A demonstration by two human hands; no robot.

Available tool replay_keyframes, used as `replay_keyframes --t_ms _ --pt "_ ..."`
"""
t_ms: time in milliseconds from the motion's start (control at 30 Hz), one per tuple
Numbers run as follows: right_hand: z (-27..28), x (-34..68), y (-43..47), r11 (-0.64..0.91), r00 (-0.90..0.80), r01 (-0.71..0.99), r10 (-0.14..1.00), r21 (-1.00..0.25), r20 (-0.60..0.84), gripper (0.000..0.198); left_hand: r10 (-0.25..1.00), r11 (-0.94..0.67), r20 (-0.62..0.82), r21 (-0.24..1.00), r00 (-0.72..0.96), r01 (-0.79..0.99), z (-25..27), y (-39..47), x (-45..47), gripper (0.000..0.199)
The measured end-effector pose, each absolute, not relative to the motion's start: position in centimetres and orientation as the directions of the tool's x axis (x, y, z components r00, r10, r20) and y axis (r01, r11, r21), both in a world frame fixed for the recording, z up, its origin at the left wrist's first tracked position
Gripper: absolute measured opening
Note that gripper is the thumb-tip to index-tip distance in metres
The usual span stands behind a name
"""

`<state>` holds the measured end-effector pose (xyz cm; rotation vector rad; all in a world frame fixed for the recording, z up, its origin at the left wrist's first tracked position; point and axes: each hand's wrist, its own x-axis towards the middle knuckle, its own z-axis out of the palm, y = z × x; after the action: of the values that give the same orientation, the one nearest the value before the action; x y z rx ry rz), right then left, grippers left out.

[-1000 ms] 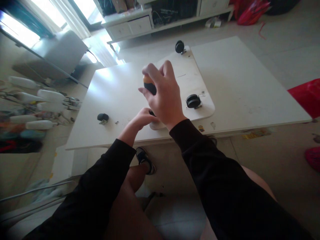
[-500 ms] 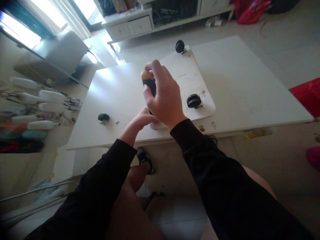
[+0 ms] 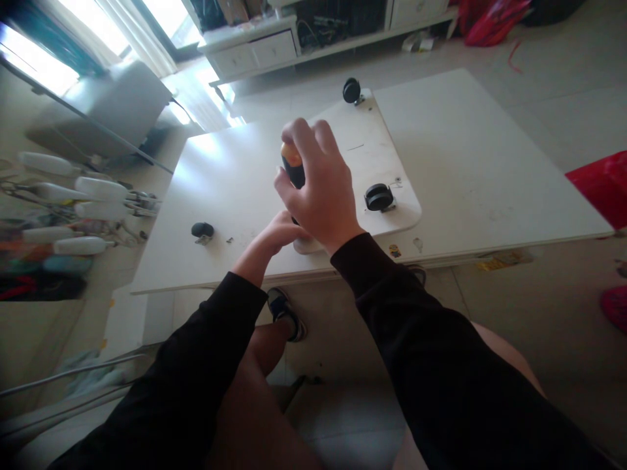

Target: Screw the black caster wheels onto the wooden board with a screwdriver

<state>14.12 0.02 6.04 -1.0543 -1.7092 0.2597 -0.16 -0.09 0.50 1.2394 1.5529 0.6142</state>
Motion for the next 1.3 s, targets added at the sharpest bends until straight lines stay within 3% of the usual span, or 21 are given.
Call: replay_keyframes --t_ms 100,267,467,667,800,900,1067,1300 --pt "6.2 14.1 -0.1 0.573 -0.027 0.537 0.745 -0.619 0.667 0.026 0.905 0.360 -0.423 0.818 0.047 0.448 0.4 -0.1 -0.2 0.014" --pt "6.4 14.1 -0.3 0.579 -0.032 0.476 0.763 -0.661 0.646 0.025 0.928 0.336 -0.372 0.836 -0.002 0.434 -0.1 0.1 -0.1 0.023" --pt "6.3 13.8 -0.2 0.577 -0.010 0.498 0.750 -0.647 0.661 0.022 0.911 0.356 -0.411 0.815 0.023 0.457 0.0 0.1 -0.2 0.017" --pt "5.9 13.9 0.0 0.601 -0.035 0.507 0.730 -0.617 0.682 0.029 0.939 0.319 -0.344 0.863 -0.008 0.393 -0.4 0.2 0.0 0.033" --pt "5.9 14.0 0.0 0.577 -0.012 0.529 0.738 -0.623 0.674 0.027 0.917 0.346 -0.398 0.832 0.034 0.433 -0.1 0.1 -0.2 0.018" --pt "5.9 14.0 0.0 0.542 0.038 0.498 0.767 -0.677 0.641 0.033 0.904 0.359 -0.426 0.806 0.041 0.470 0.4 -0.1 -0.3 0.010" --pt "5.9 13.9 0.1 0.550 0.004 0.414 0.796 -0.725 0.606 0.047 0.908 0.356 -0.415 0.829 0.049 0.432 0.9 -0.2 -0.2 0.015" --pt "5.8 14.1 0.3 0.559 -0.013 0.492 0.771 -0.667 0.637 0.030 0.912 0.346 -0.407 0.833 0.055 0.432 0.5 -0.2 -0.1 0.012"
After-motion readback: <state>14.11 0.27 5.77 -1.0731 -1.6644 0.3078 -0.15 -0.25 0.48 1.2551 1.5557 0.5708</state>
